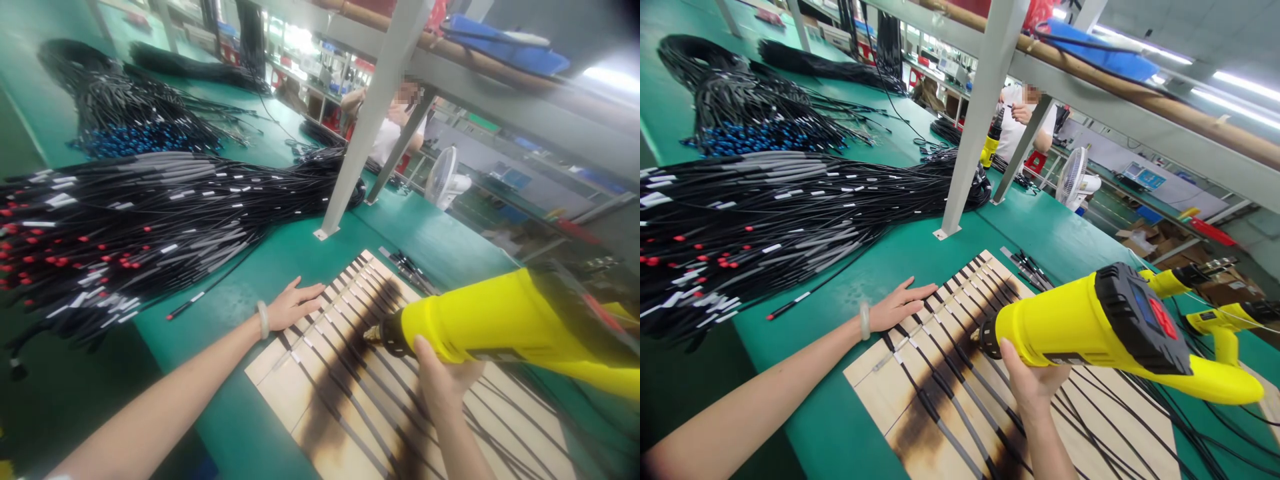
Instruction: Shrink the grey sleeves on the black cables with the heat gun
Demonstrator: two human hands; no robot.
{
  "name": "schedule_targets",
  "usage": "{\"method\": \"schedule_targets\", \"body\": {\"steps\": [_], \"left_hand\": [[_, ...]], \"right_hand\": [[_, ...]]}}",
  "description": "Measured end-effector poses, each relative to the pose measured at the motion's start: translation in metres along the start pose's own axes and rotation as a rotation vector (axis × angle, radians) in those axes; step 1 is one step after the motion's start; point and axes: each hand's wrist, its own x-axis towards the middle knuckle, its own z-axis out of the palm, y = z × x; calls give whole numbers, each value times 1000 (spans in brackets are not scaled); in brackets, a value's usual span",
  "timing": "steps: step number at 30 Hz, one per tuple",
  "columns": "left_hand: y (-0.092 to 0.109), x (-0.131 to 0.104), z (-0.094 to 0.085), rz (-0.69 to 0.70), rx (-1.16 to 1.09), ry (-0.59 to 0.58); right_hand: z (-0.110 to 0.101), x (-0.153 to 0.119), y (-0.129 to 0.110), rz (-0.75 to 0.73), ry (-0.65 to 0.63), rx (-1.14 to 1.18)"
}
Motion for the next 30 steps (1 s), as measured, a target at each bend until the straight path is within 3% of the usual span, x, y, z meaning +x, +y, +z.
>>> {"method": "schedule_targets", "body": {"steps": [9, 20, 30], "left_hand": [[-1, 0, 1, 3, -6, -1], [4, -1, -2, 15, 18, -19], [4, -1, 0, 34, 39, -19]], "right_hand": [[1, 0, -5, 89, 48, 19], [-26, -9, 8, 110, 63, 131], [-21, -12, 3, 155, 116, 69]]}}
